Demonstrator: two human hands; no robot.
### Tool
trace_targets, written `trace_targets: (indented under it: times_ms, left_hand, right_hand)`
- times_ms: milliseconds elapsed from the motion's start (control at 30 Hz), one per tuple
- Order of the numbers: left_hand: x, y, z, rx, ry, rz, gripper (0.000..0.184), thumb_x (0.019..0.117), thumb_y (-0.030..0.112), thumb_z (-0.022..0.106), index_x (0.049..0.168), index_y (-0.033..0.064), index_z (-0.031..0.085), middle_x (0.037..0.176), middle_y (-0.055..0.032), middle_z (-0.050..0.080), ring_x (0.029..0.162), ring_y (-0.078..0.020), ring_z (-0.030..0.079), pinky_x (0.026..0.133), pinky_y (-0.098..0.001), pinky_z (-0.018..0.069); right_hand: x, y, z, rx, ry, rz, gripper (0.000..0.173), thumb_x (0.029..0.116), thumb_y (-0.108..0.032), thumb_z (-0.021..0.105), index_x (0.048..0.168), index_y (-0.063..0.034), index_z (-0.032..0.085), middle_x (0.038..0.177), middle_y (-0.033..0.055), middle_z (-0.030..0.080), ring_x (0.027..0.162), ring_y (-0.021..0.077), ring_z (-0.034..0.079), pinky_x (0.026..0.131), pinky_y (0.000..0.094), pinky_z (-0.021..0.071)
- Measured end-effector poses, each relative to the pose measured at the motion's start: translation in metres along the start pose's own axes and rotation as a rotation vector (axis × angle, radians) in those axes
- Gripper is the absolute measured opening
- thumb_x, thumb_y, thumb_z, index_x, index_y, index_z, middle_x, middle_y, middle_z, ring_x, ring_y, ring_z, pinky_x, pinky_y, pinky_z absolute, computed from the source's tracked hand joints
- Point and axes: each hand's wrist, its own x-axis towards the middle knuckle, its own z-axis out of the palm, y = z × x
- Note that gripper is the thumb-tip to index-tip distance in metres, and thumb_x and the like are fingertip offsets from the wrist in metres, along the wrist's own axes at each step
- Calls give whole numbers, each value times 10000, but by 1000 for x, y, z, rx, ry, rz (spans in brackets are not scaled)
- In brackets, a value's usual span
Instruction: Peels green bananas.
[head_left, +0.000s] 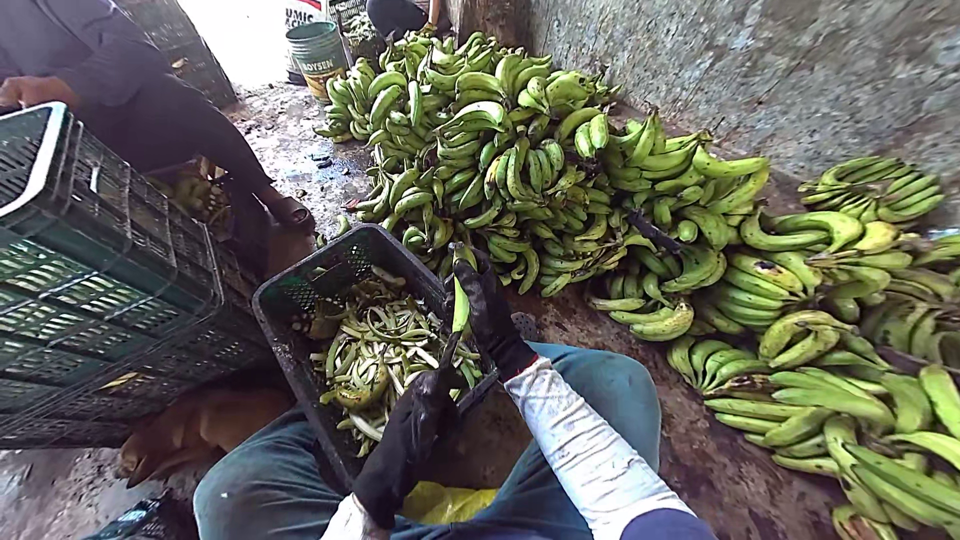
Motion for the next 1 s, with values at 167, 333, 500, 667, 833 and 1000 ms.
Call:
trace_targets:
  times_ms: [167,333,500,667,833,1000]
  left_hand:
    - [2,-7,6,78,92,-20,852,940,780,409,1295,32,608,791,-13,644,622,-115,594,546,-262,516]
    - [7,-22,5,215,189,58,753,999,705,355,1228,43,631,794,28,625,661,-77,580,594,-251,514]
    - [15,-41,-11,415,300,67,633,1029,621,328,1118,74,635,801,62,605,702,-30,579,656,-257,527]
    - [6,-39,-14,326,253,20,582,1037,553,359,1160,58,637,763,52,610,658,-59,591,621,-268,539]
    - [0,-28,-6,339,141,21,686,980,731,379,1097,111,648,754,70,602,652,-40,569,612,-248,515]
    - [10,-37,-15,598,165,22,771,986,730,300,1186,76,656,911,9,655,798,-65,618,748,-320,551]
  right_hand:
    - [-7,1,5,101,23,28,443,1043,-415,488,1443,-223,499,858,45,628,613,138,584,552,314,538]
    - [-20,7,19,309,-32,239,424,1074,-431,444,1400,-165,495,823,55,617,619,147,594,576,303,545]
    - [-39,22,36,535,-86,438,405,1111,-393,353,1230,-59,547,777,57,589,617,150,593,583,308,553]
    - [-32,34,19,244,-218,244,449,1122,-346,296,1306,-33,559,964,83,646,846,141,635,798,324,556]
    - [-20,35,7,340,-183,96,423,1079,-314,293,1201,-96,634,847,27,632,699,121,604,655,294,547]
    - [-34,38,16,642,-171,358,417,1104,-288,279,1008,-55,610,697,29,599,561,113,591,541,263,545]
